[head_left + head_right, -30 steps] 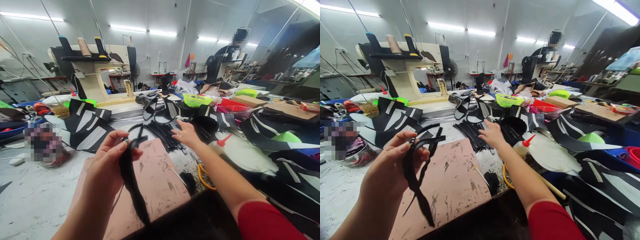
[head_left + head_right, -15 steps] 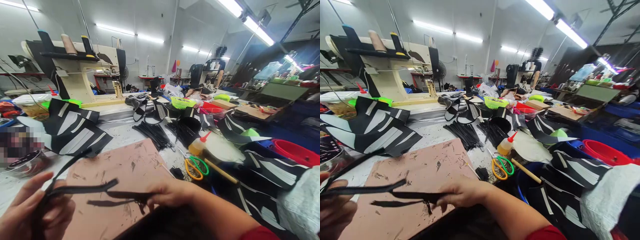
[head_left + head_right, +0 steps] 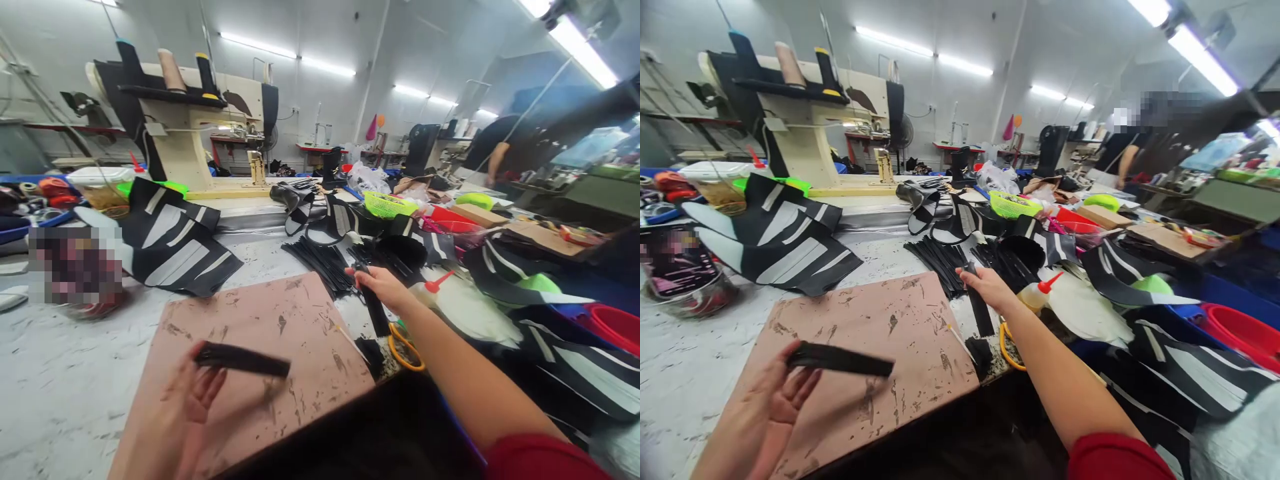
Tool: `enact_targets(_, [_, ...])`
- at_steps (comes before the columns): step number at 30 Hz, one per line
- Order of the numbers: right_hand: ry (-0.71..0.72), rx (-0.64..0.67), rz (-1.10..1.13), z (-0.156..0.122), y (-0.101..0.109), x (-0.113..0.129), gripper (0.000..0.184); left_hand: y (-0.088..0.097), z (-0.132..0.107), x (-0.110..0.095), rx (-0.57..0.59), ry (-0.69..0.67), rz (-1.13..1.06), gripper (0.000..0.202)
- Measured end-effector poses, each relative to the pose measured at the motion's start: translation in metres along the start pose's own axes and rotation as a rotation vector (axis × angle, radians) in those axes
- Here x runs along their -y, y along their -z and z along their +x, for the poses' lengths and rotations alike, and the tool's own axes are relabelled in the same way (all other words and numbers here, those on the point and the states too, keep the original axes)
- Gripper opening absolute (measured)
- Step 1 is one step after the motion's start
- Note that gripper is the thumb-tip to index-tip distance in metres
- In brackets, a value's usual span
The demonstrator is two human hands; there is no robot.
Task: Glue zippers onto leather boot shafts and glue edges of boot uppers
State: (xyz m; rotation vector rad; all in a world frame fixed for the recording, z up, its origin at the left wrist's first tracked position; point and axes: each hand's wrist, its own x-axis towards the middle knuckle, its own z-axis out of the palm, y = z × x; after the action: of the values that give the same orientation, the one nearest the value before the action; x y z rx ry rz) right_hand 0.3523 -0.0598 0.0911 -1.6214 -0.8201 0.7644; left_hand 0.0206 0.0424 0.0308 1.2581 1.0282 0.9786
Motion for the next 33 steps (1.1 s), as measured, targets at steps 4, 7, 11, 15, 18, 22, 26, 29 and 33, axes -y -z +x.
enact_targets(4, [0.032,0.163,-0.037,0.038,-0.027,0.012,0.029,-0.003,-0.023,0.017,0.100,0.094,0.228,0.073])
enact_targets(7, [0.089,0.284,-0.096,0.059,-0.043,0.013,0.034,0.016,-0.034,0.020,0.208,0.015,0.741,0.067])
enact_targets(11, [0.156,0.198,-0.250,0.083,-0.033,0.004,0.044,0.035,-0.036,0.012,0.278,-0.150,1.240,0.051])
enact_targets(15, [0.187,0.057,-0.551,0.094,0.019,-0.011,0.020,0.038,-0.034,0.013,0.210,-0.719,1.301,0.035])
enact_targets(18, [0.007,0.021,-0.990,0.090,0.062,-0.020,0.006,0.037,-0.035,0.018,0.169,-0.976,1.324,0.029])
enact_targets(22, [-0.010,-0.140,-1.456,0.058,0.060,-0.024,0.028,0.028,-0.042,0.024,0.185,-0.932,1.303,0.027])
enact_targets(26, [0.641,0.101,-1.149,-0.018,-0.037,-0.035,0.024,0.014,-0.047,0.022,0.188,-0.853,1.299,0.027])
enact_targets(29, [0.991,0.432,-0.860,-0.082,-0.114,-0.050,0.026,0.011,-0.046,0.019,0.257,-0.793,1.300,0.023])
enact_targets(33, [1.064,0.401,-0.826,-0.122,-0.157,-0.065,0.030,0.020,-0.048,0.015,0.216,-0.673,1.336,0.021])
